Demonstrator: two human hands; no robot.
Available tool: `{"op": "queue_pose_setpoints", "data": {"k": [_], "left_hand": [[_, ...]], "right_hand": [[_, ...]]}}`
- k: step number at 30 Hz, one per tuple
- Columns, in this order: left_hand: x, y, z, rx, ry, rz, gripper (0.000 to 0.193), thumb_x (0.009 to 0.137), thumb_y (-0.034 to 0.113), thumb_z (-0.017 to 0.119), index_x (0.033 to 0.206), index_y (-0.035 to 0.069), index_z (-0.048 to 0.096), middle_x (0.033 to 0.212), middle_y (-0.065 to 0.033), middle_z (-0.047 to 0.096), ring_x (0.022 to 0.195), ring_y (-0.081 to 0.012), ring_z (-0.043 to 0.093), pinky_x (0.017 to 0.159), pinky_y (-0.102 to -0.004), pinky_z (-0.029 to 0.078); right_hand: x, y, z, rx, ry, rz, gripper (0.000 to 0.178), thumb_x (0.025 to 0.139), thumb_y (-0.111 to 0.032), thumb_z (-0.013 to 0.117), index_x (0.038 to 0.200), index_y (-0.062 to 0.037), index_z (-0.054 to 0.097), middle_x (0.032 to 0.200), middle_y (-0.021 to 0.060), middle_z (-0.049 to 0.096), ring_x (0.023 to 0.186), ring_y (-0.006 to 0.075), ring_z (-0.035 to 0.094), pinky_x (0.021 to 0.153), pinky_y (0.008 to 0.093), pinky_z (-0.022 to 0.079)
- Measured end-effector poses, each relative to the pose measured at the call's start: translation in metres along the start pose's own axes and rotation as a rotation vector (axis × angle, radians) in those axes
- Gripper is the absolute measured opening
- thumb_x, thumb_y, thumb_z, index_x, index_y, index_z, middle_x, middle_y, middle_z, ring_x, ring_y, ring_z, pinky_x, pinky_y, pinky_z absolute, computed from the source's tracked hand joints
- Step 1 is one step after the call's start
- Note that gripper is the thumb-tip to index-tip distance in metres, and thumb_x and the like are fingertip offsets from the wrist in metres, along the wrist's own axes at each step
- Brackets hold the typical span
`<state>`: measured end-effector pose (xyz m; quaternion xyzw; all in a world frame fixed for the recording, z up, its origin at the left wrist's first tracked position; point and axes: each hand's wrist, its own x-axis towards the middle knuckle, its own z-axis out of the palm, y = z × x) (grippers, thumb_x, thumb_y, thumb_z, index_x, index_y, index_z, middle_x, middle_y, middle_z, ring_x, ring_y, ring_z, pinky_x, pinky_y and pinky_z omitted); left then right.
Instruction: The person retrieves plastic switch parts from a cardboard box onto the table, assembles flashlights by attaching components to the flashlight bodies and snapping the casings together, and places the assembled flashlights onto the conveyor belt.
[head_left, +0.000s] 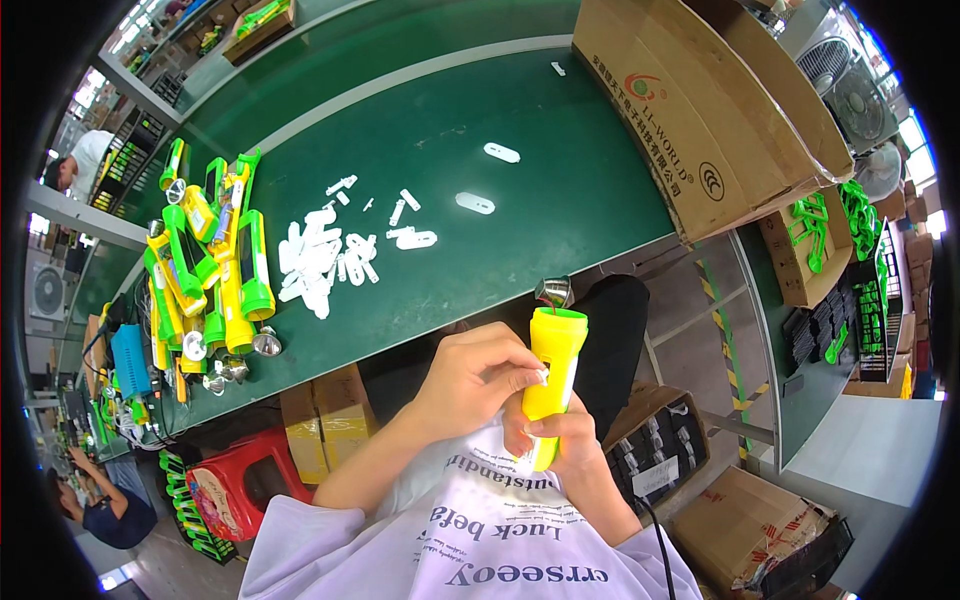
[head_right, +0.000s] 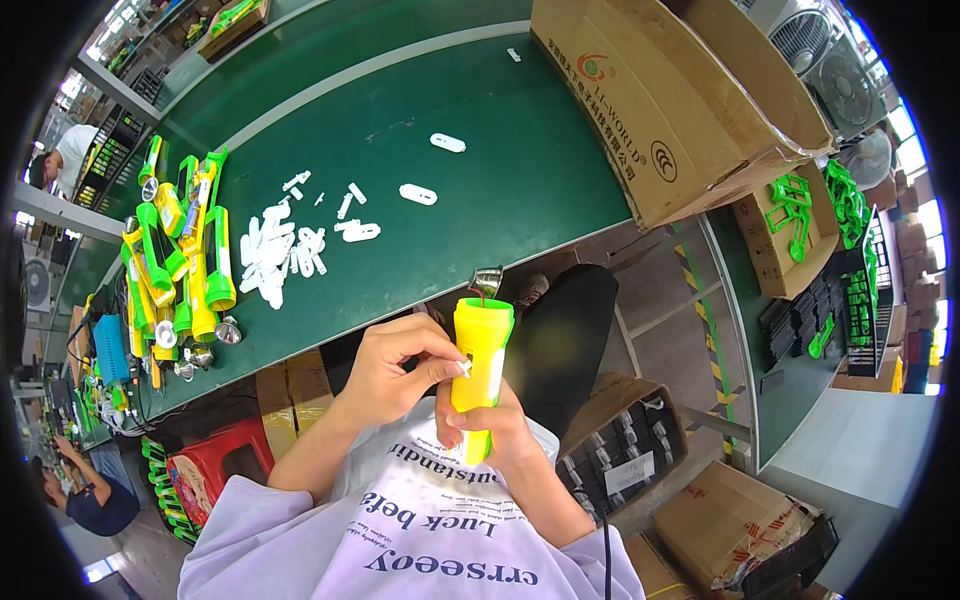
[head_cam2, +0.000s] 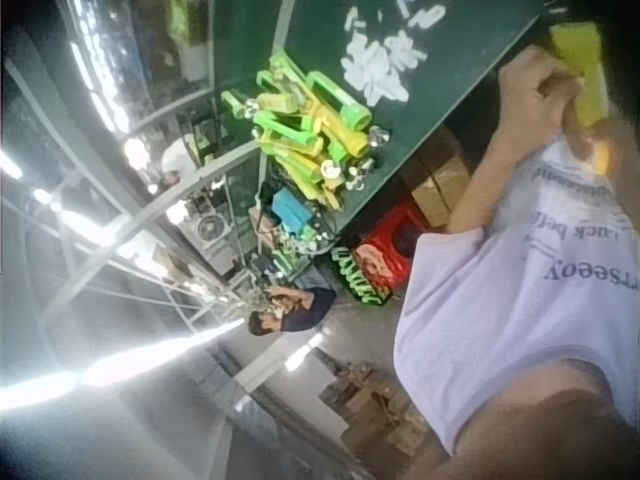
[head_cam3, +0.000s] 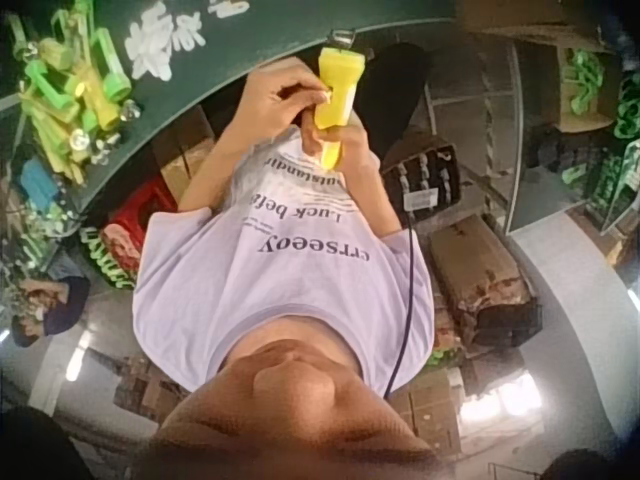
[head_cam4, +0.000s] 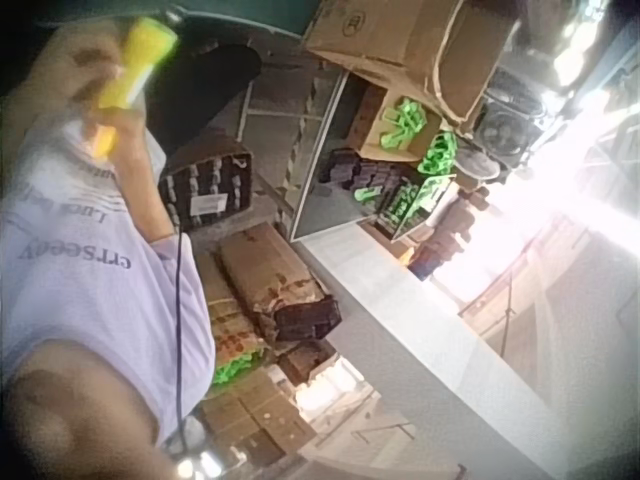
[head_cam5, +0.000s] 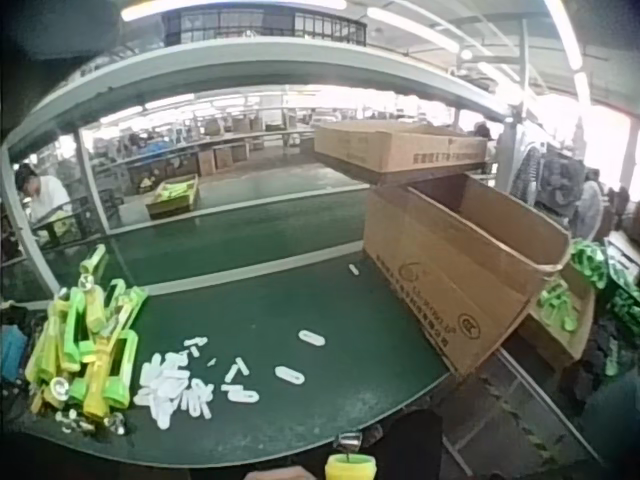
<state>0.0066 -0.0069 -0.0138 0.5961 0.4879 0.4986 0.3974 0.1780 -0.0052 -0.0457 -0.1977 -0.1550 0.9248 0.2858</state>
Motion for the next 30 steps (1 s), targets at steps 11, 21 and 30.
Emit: {"op": "queue_pose_setpoints", "data": {"k": [11,21,30], "left_hand": [[0.002,0.018,-0.005,0.119,-0.033,-0.039,0.008,0.080,0.001,0.075,0.084,0.001,0.069,0.079,-0.0058,0.063,0.065,-0.0126,0.056,0.058,-0.0242,0.044],[-0.007,0.009,-0.004,0.204,0.004,-0.058,0.014,0.080,-0.003,0.074,0.080,0.000,0.061,0.078,-0.0051,0.060,0.063,-0.0109,0.055,0.056,-0.0242,0.043],[-0.009,-0.007,-0.006,-0.609,0.074,-0.432,0.013,0.084,0.003,0.074,0.088,0.001,0.061,0.088,-0.0044,0.067,0.079,-0.0096,0.063,0.072,-0.0251,0.051]], "right_hand": [[-0.002,0.002,0.004,-0.132,0.097,-0.008,0.042,0.067,0.000,0.064,0.106,0.0011,0.049,0.073,0.0095,0.054,0.054,0.0193,0.054,0.052,0.0330,0.048],[-0.002,0.001,0.016,-0.290,0.182,0.000,0.032,0.067,-0.002,0.065,0.096,0.0012,0.052,0.073,0.0098,0.055,0.055,0.0199,0.056,0.052,0.0326,0.048],[0.003,0.000,0.023,-0.175,0.205,-0.007,0.031,0.066,-0.001,0.065,0.094,0.0007,0.051,0.072,0.0094,0.055,0.053,0.0206,0.056,0.051,0.0326,0.047]]}}
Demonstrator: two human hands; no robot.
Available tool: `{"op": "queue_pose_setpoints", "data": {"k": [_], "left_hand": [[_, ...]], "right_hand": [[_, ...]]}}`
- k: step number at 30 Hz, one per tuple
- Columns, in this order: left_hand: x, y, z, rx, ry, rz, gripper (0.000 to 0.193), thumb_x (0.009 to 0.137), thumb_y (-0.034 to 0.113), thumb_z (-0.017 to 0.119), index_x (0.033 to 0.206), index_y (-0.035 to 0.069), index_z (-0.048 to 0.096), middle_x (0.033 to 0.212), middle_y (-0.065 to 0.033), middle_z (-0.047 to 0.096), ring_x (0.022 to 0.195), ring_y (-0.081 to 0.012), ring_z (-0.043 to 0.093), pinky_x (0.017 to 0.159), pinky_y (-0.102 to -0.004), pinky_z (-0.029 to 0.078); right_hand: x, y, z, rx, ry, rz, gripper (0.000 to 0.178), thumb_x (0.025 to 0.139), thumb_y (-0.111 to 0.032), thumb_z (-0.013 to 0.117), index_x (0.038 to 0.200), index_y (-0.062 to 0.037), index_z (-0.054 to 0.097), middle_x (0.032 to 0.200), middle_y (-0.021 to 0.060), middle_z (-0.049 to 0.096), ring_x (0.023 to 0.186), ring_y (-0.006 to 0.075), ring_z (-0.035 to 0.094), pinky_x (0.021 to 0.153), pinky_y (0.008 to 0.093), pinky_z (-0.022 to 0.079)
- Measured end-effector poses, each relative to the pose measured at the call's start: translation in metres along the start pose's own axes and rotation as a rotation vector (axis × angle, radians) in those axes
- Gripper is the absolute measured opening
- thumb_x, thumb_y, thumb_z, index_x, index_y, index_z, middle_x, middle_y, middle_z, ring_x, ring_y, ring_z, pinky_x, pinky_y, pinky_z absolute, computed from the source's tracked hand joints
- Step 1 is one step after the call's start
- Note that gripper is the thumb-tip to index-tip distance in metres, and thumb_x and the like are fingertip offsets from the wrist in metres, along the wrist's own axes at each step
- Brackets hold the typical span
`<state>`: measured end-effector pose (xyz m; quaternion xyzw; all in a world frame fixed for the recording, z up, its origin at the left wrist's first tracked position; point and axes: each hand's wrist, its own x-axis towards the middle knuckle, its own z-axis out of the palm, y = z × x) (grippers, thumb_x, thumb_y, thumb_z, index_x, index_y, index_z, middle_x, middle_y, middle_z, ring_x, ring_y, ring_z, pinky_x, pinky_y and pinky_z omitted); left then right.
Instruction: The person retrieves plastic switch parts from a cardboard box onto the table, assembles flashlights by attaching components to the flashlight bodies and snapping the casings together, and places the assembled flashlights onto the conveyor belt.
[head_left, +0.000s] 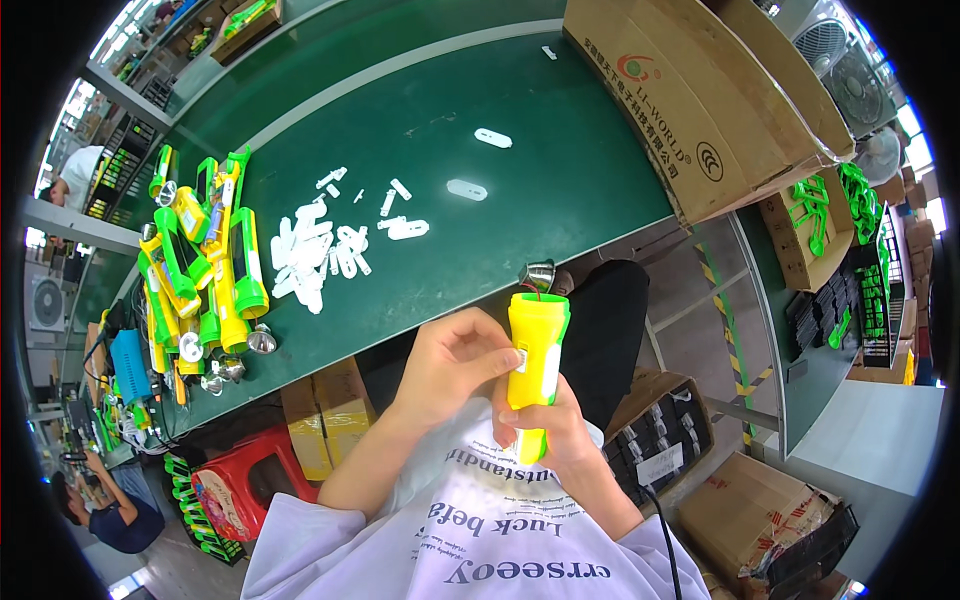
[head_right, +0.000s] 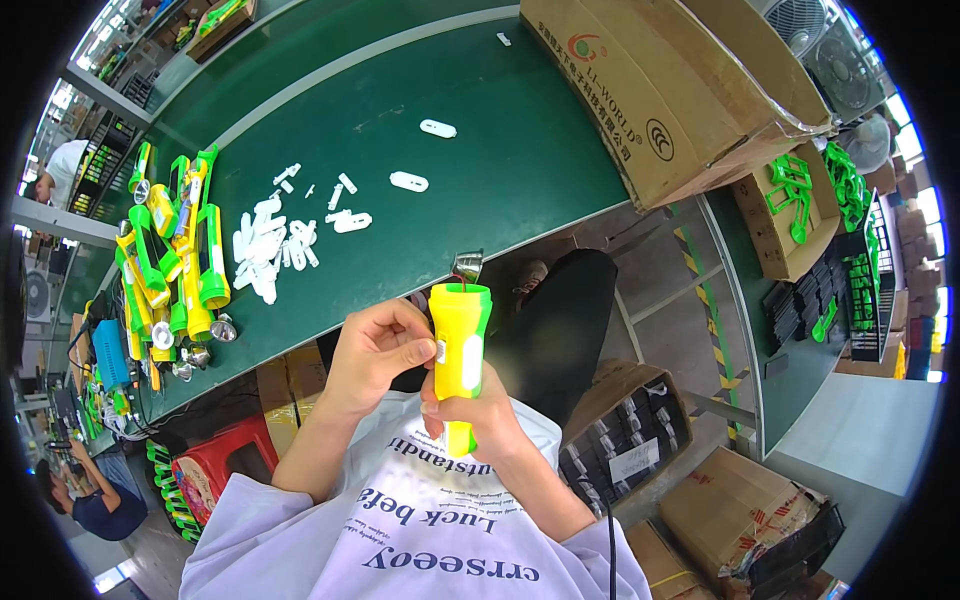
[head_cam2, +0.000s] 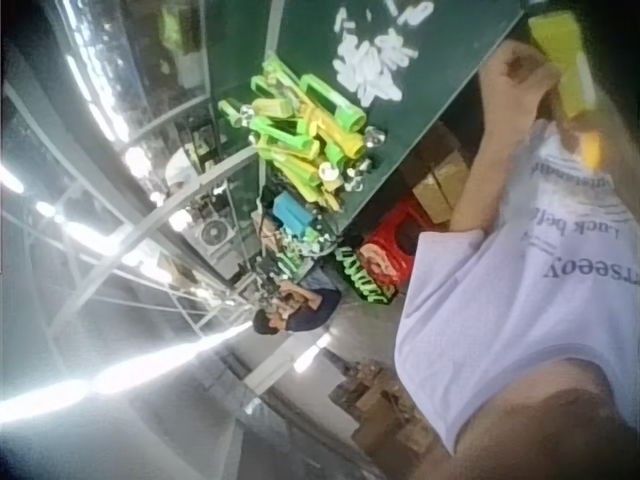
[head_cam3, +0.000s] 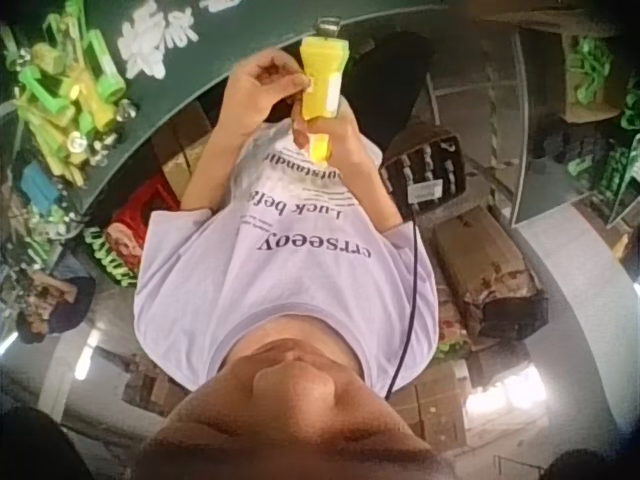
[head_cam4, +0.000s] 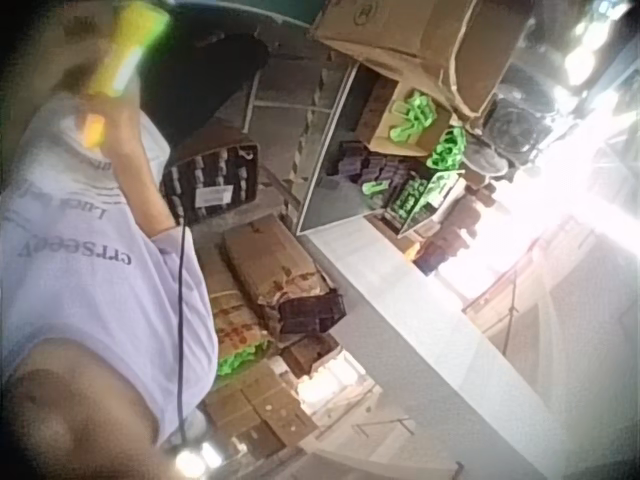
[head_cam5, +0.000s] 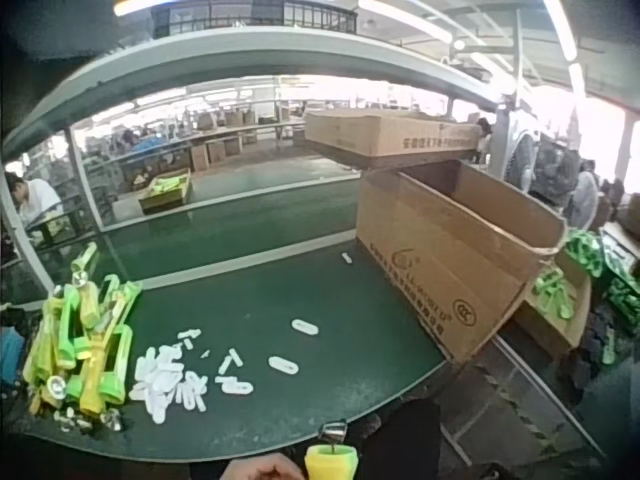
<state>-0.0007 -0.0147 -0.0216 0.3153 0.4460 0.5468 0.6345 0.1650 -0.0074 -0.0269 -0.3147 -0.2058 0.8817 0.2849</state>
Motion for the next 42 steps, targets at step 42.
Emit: {"op": "queue_pose_setpoints", "data": {"k": [42], "left_hand": [[-0.004,-0.032,0.026,-0.334,-0.027,-0.295,0.051,0.088,0.025,0.072,0.128,0.001,0.050,0.117,-0.0178,0.064,0.098,-0.0193,0.066,0.088,-0.0311,0.052]], "right_hand": [[-0.009,0.015,-0.007,0.028,0.025,0.018,0.040,0.066,-0.001,0.060,0.103,0.0005,0.047,0.067,0.0102,0.055,0.049,0.0205,0.054,0.046,0.0308,0.045]]}}
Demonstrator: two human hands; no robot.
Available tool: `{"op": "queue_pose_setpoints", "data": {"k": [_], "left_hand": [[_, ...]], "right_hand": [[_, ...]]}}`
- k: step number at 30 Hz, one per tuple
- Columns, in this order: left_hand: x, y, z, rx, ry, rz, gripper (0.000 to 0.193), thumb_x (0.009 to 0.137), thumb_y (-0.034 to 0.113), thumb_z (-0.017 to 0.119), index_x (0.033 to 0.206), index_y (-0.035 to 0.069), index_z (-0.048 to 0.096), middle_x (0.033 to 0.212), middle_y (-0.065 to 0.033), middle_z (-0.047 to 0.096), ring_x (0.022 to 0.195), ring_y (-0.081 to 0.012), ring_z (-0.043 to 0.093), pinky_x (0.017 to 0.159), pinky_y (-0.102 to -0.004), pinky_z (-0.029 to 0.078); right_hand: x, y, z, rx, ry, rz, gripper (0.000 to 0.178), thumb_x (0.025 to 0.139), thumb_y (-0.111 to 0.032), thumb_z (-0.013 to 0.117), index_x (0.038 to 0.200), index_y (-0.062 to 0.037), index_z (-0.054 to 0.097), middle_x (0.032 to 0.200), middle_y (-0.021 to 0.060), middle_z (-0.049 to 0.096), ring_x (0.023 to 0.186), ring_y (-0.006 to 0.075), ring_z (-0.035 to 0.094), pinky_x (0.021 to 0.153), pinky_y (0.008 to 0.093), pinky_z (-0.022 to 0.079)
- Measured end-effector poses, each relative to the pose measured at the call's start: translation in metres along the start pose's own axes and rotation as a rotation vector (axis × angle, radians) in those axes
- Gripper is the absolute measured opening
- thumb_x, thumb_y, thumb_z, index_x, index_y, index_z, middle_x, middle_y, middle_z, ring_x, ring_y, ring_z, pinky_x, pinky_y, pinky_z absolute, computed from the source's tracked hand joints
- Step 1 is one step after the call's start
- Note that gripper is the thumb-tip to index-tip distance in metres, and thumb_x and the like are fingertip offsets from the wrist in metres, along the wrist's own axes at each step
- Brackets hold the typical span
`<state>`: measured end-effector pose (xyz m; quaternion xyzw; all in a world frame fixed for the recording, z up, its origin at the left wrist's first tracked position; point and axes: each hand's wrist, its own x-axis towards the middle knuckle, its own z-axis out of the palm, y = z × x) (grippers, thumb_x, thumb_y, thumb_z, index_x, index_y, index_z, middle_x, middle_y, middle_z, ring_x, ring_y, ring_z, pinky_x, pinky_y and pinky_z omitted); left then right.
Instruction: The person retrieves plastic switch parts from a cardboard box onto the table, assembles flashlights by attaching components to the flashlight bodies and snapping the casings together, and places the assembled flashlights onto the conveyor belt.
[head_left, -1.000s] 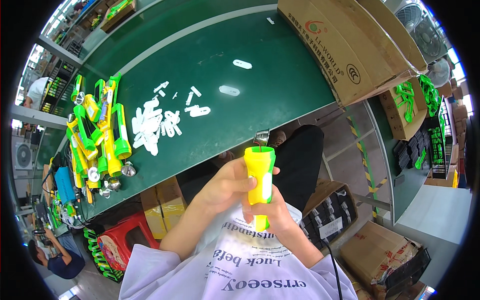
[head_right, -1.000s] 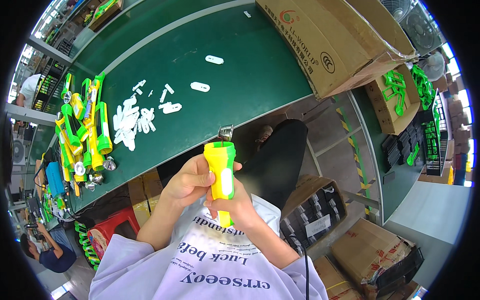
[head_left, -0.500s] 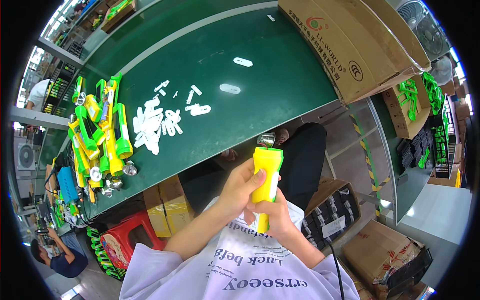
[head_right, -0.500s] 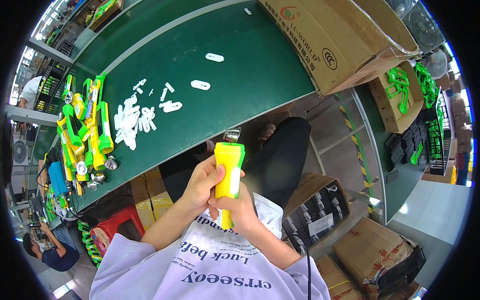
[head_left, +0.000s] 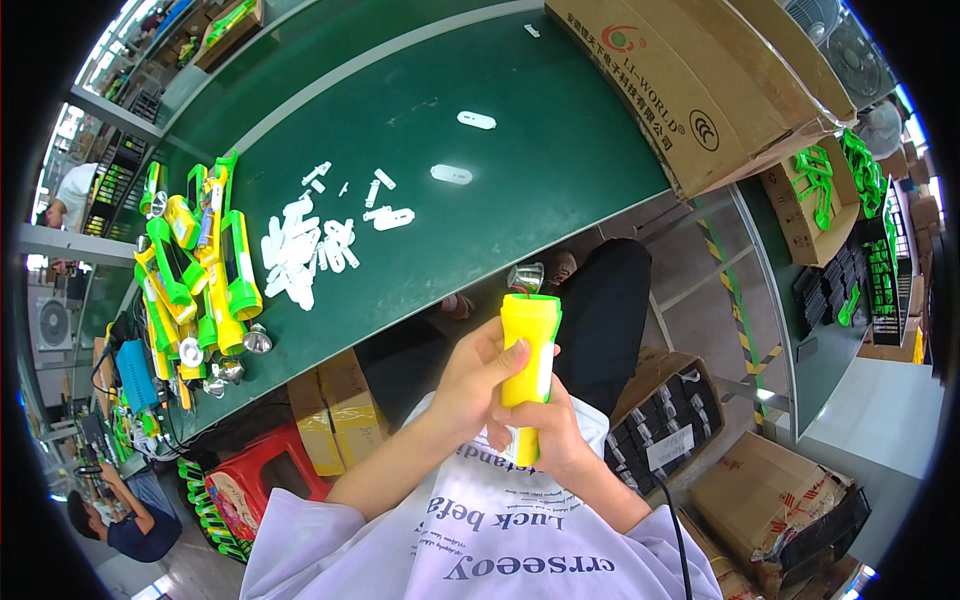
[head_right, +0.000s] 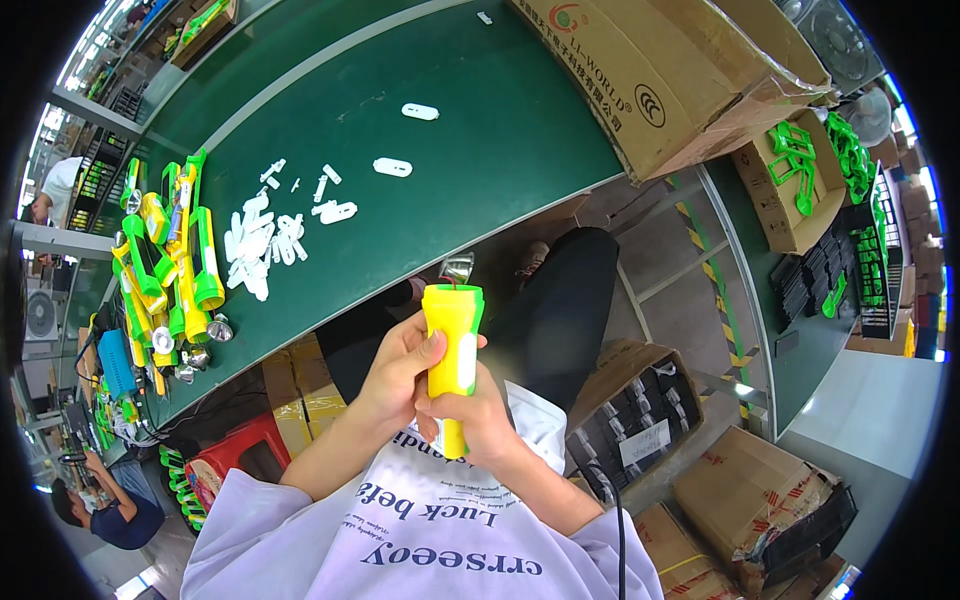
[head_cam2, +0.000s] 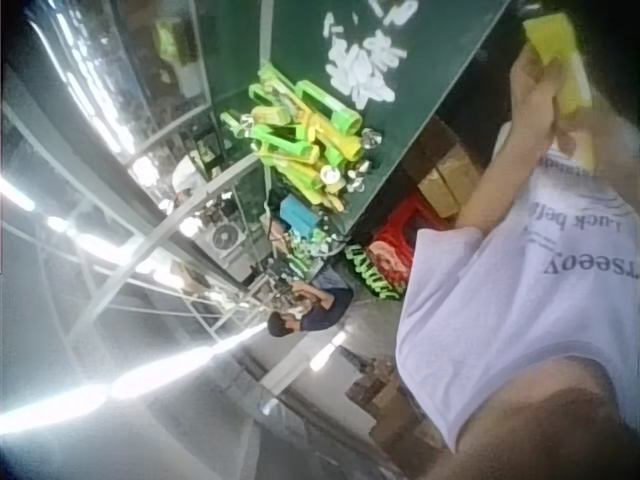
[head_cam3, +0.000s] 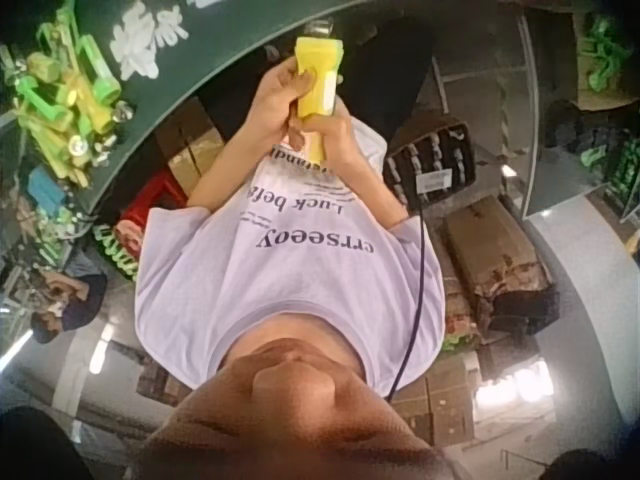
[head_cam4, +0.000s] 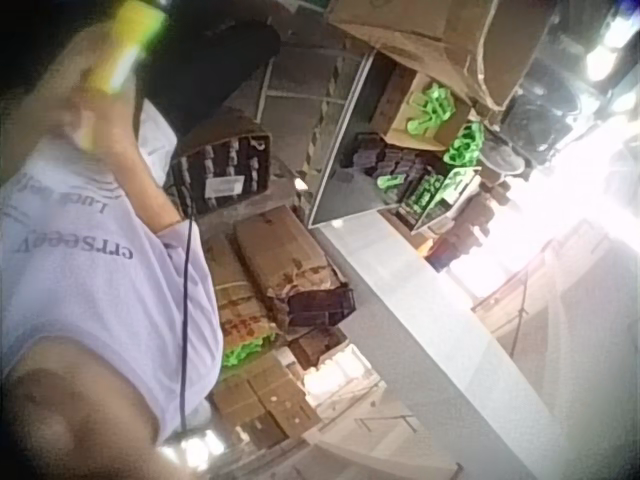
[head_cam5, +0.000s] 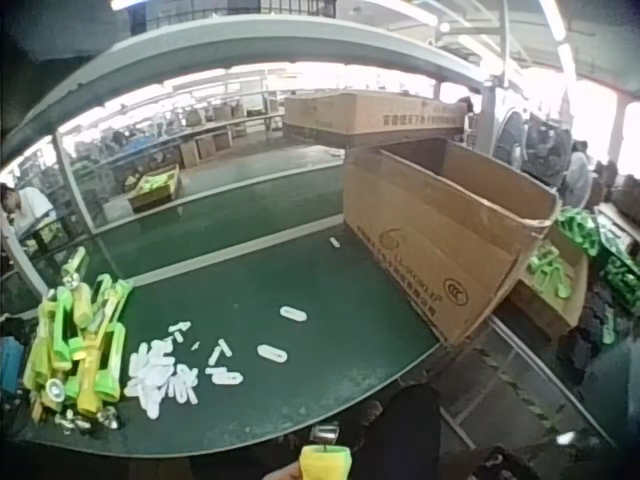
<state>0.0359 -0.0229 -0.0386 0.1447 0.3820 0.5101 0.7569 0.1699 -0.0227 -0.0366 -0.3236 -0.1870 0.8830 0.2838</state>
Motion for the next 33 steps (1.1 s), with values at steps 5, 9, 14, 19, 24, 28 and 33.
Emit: {"op": "queue_pose_setpoints", "data": {"k": [5,9,14,19,24,28,33], "left_hand": [[-0.001,0.004,0.001,-0.015,-0.044,0.016,0.050,0.090,0.029,0.071,0.127,0.002,0.051,0.117,-0.0174,0.065,0.097,-0.0183,0.066,0.087,-0.0302,0.052],[0.000,0.006,-0.002,-0.059,-0.114,0.039,0.055,0.088,0.026,0.072,0.132,0.002,0.048,0.121,-0.0177,0.063,0.102,-0.0187,0.064,0.090,-0.0309,0.051],[-0.001,0.007,-0.006,-0.061,-0.120,0.026,0.058,0.087,0.023,0.073,0.134,0.002,0.046,0.123,-0.0182,0.062,0.105,-0.0197,0.064,0.094,-0.0326,0.050],[-0.003,0.008,-0.005,-0.062,-0.119,0.025,0.059,0.087,0.021,0.074,0.135,0.003,0.045,0.125,-0.0182,0.061,0.107,-0.0202,0.063,0.095,-0.0337,0.050],[-0.003,0.011,-0.006,-0.104,-0.149,0.003,0.060,0.086,0.019,0.075,0.135,0.004,0.044,0.124,-0.0167,0.060,0.109,-0.0200,0.061,0.096,-0.0338,0.048],[-0.002,0.012,-0.008,-0.144,-0.159,-0.015,0.059,0.085,0.015,0.075,0.134,0.004,0.045,0.123,-0.0157,0.060,0.109,-0.0204,0.061,0.096,-0.0341,0.048],[-0.001,0.012,-0.013,-0.228,-0.163,-0.071,0.058,0.081,0.009,0.077,0.131,0.004,0.048,0.121,-0.0149,0.062,0.107,-0.0217,0.061,0.096,-0.0346,0.048]], "right_hand": [[-0.001,-0.002,0.006,-0.033,0.049,-0.027,0.043,0.065,0.000,0.060,0.106,0.0001,0.045,0.065,0.0103,0.052,0.047,0.0214,0.052,0.045,0.0319,0.045],[0.001,0.001,0.000,0.003,0.002,-0.022,0.044,0.064,0.000,0.060,0.106,-0.0001,0.045,0.065,0.0102,0.051,0.047,0.0212,0.051,0.046,0.0322,0.045],[0.000,0.002,0.002,0.047,0.019,0.024,0.046,0.063,0.001,0.059,0.107,0.0001,0.045,0.063,0.0106,0.050,0.047,0.0210,0.051,0.046,0.0324,0.045],[0.000,0.000,0.003,0.056,-0.008,0.039,0.049,0.063,0.002,0.059,0.109,-0.0004,0.044,0.063,0.0107,0.050,0.047,0.0211,0.050,0.046,0.0330,0.045],[0.000,0.000,0.003,0.041,-0.020,0.040,0.051,0.063,0.002,0.058,0.112,-0.0006,0.043,0.063,0.0108,0.050,0.047,0.0210,0.050,0.046,0.0335,0.046],[0.000,0.002,0.002,0.040,-0.026,0.047,0.053,0.063,0.002,0.058,0.113,-0.0005,0.042,0.064,0.0108,0.051,0.048,0.0206,0.050,0.047,0.0333,0.045],[0.001,0.000,0.003,0.038,-0.046,0.057,0.023,0.063,-0.002,0.063,0.082,0.0000,0.052,0.067,0.0089,0.052,0.050,0.0188,0.054,0.047,0.0298,0.045]]}}
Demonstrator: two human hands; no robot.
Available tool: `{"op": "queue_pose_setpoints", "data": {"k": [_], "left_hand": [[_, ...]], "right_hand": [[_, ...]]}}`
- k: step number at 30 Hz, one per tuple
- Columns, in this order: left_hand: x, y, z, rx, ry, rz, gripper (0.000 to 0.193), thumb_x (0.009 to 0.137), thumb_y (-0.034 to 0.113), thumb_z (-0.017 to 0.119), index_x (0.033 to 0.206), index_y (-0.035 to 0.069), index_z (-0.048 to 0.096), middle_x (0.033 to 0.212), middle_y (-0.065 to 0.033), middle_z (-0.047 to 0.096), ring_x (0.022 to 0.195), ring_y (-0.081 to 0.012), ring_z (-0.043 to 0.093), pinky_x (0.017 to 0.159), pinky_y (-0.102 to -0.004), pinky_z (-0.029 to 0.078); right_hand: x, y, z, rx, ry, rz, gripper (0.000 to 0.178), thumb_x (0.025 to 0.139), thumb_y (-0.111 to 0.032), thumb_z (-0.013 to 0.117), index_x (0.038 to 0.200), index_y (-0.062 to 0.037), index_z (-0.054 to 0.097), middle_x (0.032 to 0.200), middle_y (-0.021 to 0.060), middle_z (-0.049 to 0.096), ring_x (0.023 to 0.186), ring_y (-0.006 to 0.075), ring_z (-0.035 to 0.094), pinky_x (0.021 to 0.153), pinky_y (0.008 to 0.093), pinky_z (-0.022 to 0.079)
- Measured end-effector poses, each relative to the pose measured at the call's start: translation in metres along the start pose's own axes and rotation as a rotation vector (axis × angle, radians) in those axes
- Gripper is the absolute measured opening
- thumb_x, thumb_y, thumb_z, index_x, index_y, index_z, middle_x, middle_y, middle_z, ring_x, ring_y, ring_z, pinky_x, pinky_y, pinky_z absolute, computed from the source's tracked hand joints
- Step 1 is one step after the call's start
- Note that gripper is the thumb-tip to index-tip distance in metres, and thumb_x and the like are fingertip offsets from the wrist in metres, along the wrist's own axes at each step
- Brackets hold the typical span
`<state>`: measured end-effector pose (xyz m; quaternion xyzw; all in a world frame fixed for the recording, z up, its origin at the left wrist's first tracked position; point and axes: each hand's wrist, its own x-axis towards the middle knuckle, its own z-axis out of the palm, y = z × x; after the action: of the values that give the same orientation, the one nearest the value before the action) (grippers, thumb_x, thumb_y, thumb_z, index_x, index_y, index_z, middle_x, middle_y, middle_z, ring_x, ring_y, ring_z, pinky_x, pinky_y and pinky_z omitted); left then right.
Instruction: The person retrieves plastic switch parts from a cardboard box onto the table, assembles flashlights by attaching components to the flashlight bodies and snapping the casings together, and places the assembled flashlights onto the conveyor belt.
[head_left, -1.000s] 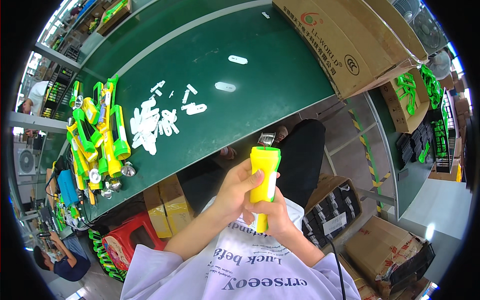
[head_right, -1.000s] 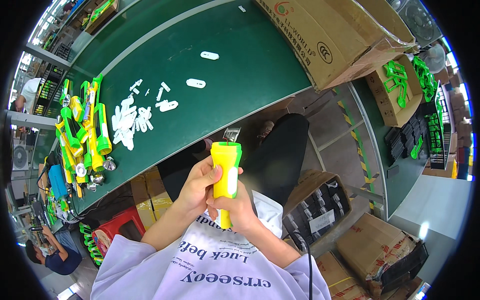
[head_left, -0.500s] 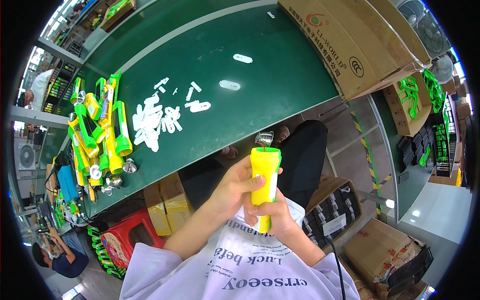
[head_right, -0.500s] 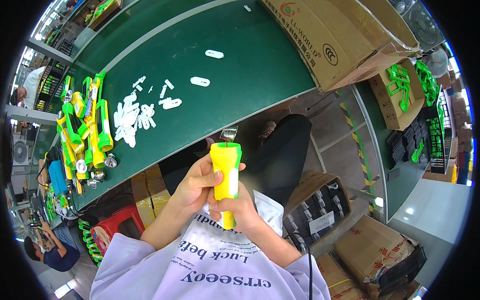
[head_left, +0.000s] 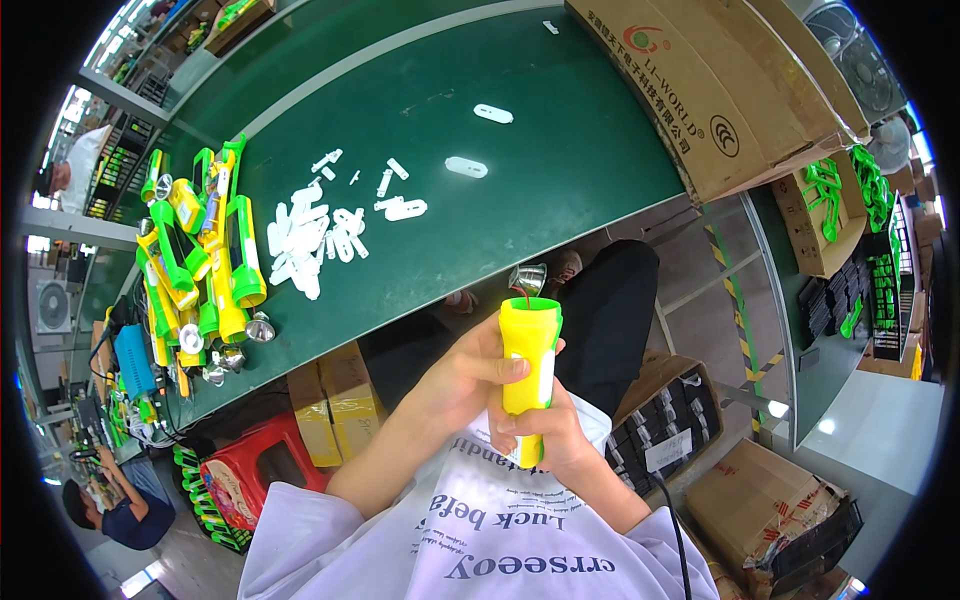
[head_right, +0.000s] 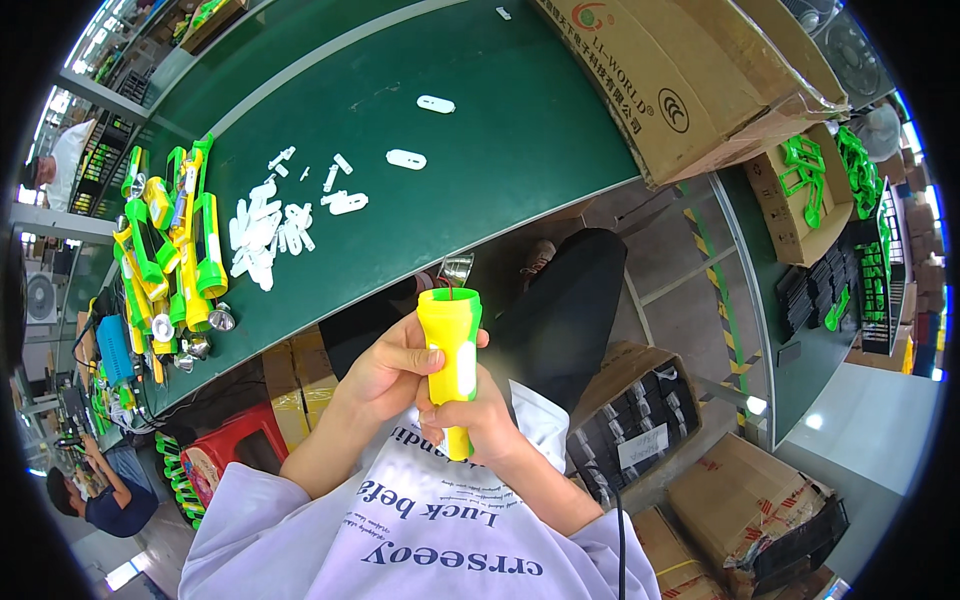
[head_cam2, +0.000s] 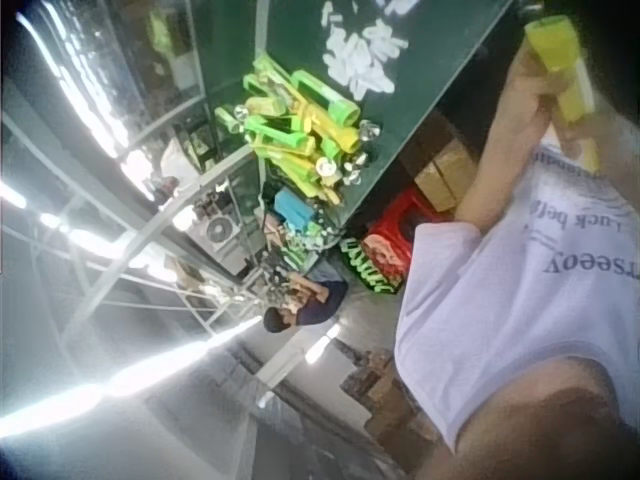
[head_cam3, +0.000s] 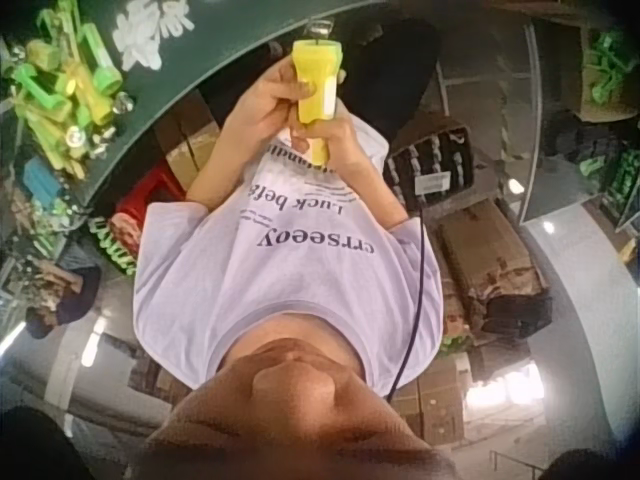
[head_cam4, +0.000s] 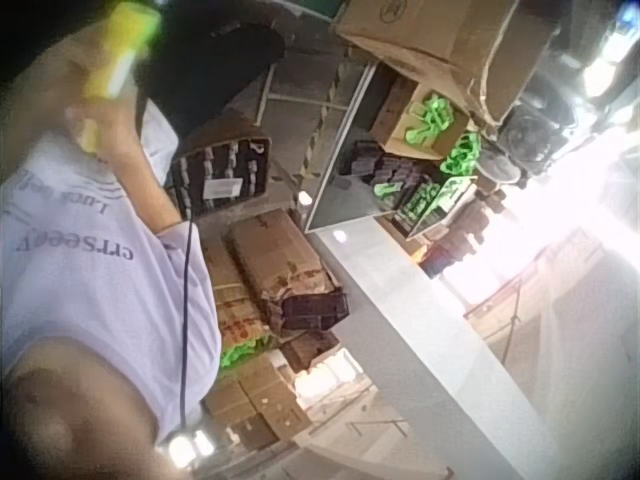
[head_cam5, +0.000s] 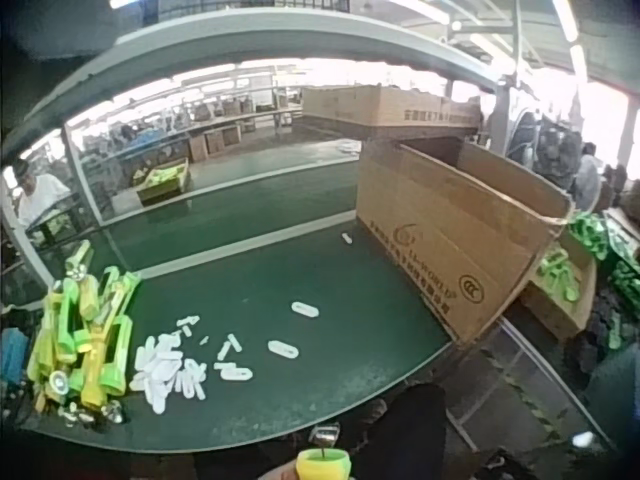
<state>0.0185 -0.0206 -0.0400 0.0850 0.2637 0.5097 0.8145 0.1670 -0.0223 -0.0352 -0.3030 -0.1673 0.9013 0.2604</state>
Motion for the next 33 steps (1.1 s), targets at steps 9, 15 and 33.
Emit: {"op": "queue_pose_setpoints", "data": {"k": [9,15,33], "left_hand": [[0.000,0.001,-0.002,-0.033,0.025,-0.018,0.061,0.077,0.004,0.078,0.131,0.005,0.049,0.120,-0.0156,0.062,0.108,-0.0225,0.061,0.097,-0.0363,0.047],[-0.001,0.000,-0.003,-0.016,0.004,0.006,0.059,0.080,0.007,0.077,0.131,0.005,0.049,0.121,-0.0160,0.062,0.108,-0.0221,0.061,0.097,-0.0355,0.047],[-0.007,-0.032,-0.004,0.551,0.190,0.225,0.074,0.077,-0.005,0.076,0.138,0.001,0.033,0.115,-0.0158,0.058,0.103,-0.0232,0.063,0.090,-0.0348,0.054]], "right_hand": [[0.002,0.002,-0.001,-0.001,0.000,0.022,0.024,0.062,-0.001,0.062,0.083,-0.0001,0.051,0.067,0.0092,0.052,0.050,0.0191,0.053,0.046,0.0304,0.045],[0.004,0.002,-0.003,-0.027,-0.012,0.006,0.054,0.062,0.001,0.059,0.113,0.0011,0.040,0.060,0.0109,0.048,0.046,0.0214,0.049,0.047,0.0338,0.046],[0.012,-0.058,-0.015,-0.587,0.229,-0.373,0.065,0.087,-0.002,0.070,0.142,0.0084,0.038,0.133,0.0157,0.055,0.120,0.0168,0.054,0.102,0.0300,0.043]]}}
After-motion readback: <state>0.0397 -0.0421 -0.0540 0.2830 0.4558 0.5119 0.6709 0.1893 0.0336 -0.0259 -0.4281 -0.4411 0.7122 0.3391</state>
